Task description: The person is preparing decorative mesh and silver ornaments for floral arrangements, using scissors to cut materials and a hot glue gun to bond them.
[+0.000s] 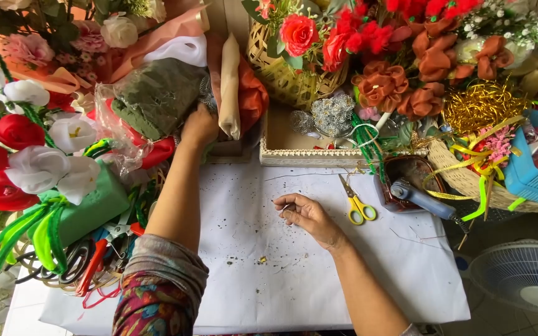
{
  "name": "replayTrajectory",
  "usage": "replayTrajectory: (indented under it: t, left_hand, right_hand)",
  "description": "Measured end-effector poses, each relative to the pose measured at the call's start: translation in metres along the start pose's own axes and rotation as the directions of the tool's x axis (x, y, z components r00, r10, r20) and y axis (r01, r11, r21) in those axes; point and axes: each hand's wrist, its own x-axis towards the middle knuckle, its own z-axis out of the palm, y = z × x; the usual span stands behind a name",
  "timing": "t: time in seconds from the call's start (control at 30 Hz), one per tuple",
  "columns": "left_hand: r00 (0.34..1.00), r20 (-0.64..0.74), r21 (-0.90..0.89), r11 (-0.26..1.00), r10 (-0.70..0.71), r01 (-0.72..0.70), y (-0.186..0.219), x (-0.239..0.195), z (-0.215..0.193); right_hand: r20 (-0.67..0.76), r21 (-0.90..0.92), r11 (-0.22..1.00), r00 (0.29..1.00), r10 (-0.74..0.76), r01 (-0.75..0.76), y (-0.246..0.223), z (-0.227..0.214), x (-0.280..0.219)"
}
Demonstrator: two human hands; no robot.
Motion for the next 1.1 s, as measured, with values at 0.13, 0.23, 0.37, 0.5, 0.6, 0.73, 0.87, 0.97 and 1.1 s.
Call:
replayTrajectory:
  t: [0.13, 0.23, 0.37, 0.5, 0.6, 0.73, 0.87, 0.97, 1.1]
  left_hand:
    - [0.999, 0.032, 0.165, 0.986, -0.008, 0.002, 0.014, -0.011, -0.018]
    - [0.997, 0.058, 0.267, 0.961, 0.057, -0.071, 0.013, -0.014, -0.022]
    - [0.997, 0.010, 0.383, 0.921, 0.073, -0.071, 0.018, -0.027, -0.030]
    - [0.989, -0.060, 0.458, 0.885, 0.132, -0.090, 0.068, -0.084, -0.070]
    - [0.952, -0.190, 0.312, 0.935, 0.238, -0.171, 0.101, -0.131, -0.093]
    - [0.874, -0.315, 0.164, 0.929, 0.369, -0.333, 0.102, -0.169, -0.059]
    - [0.920, -0.278, -0.111, 0.942, 0.275, -0.315, 0.103, -0.195, -0.024]
    - [0.895, -0.359, -0.135, 0.934, 0.266, -0.332, 0.075, -0.191, 0.023]
    - [0.772, -0.563, -0.074, 0.911, 0.297, -0.405, 0.041, -0.185, 0.059]
  right_hand:
    - [-0.009, -0.002, 1.000, 1.000, 0.003, -0.003, -0.002, 0.001, 0.000]
    - [-0.015, -0.019, 1.000, 1.000, 0.003, -0.004, -0.008, 0.004, -0.003]
    - [-0.012, -0.030, 1.000, 1.000, -0.010, 0.010, -0.004, 0.002, -0.003]
    - [-0.010, -0.056, 0.998, 1.000, -0.027, 0.026, -0.003, 0.002, -0.002]
    - [-0.009, -0.056, 0.998, 0.999, -0.031, 0.031, 0.001, 0.000, -0.002]
    - [0.015, -0.052, 0.998, 1.000, -0.026, 0.027, 0.006, -0.004, -0.001]
    - [-0.009, -0.061, 0.998, 0.999, -0.032, 0.031, 0.000, 0.001, -0.003]
    - [-0.019, -0.065, 0.998, 0.999, -0.027, 0.026, -0.001, 0.000, -0.003]
    - [-0.019, -0.009, 0.999, 0.999, -0.044, 0.044, 0.001, 0.001, -0.003]
